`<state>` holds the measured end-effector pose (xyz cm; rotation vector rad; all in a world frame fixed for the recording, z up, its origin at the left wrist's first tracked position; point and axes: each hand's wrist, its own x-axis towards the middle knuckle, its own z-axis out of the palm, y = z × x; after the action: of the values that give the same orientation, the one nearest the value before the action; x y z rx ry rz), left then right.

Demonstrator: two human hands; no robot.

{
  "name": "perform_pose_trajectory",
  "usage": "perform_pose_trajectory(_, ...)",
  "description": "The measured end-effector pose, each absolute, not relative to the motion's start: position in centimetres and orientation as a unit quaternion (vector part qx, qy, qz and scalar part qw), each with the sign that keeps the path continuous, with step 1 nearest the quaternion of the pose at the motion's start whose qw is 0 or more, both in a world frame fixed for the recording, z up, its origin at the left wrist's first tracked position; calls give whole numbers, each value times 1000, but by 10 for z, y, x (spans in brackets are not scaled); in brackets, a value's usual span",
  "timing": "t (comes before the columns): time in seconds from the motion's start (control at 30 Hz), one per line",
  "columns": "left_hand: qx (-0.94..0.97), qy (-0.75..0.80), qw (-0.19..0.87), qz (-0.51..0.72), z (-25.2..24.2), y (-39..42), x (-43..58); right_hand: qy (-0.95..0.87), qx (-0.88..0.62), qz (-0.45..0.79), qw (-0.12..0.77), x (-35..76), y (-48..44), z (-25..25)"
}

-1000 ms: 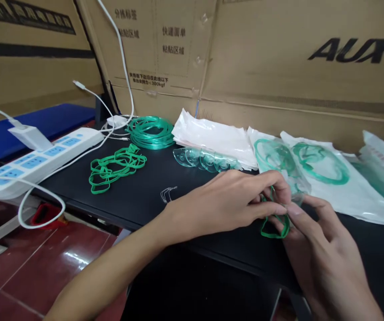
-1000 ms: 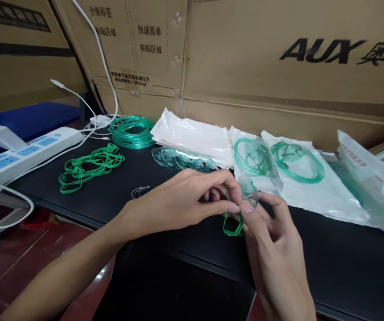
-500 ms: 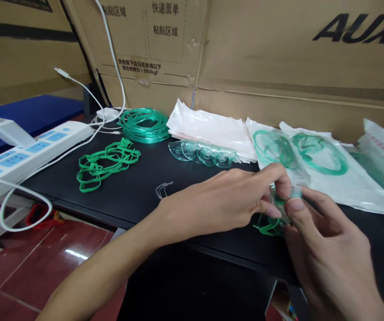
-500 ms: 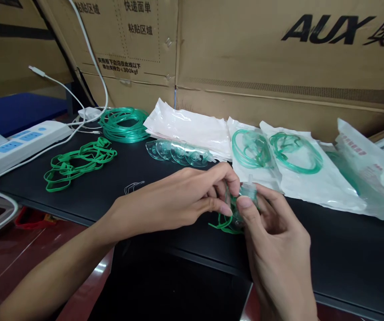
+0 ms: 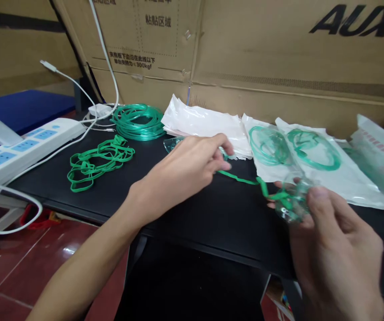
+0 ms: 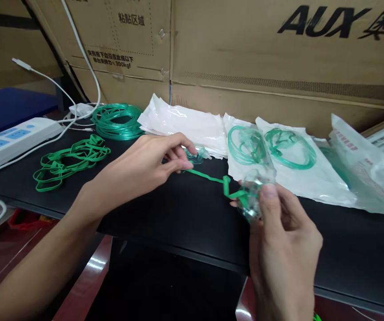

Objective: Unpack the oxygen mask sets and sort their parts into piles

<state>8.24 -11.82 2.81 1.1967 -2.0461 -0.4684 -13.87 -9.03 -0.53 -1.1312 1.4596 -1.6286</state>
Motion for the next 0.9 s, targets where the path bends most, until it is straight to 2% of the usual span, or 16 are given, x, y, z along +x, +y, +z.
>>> perform_pose_trajectory(0.1, 424, -796, 383, -199, 27, -110, 62, 559, -422, -617, 359, -139, -89, -4)
perform_pose_trajectory(0.27, 427, -812, 344, -199, 15, -102, 36, 505, -461, -610, 401, -142, -89, -9)
perform_pose_trajectory(0.63, 440, -820, 323, -172, 16, -102, 35, 465, -565, -579, 360, -141, -85, -11)
perform_pose_trajectory(0.9, 458, -829, 282, -153, 21, -98, 40, 469, -583, -583, 315, -138, -84, -10)
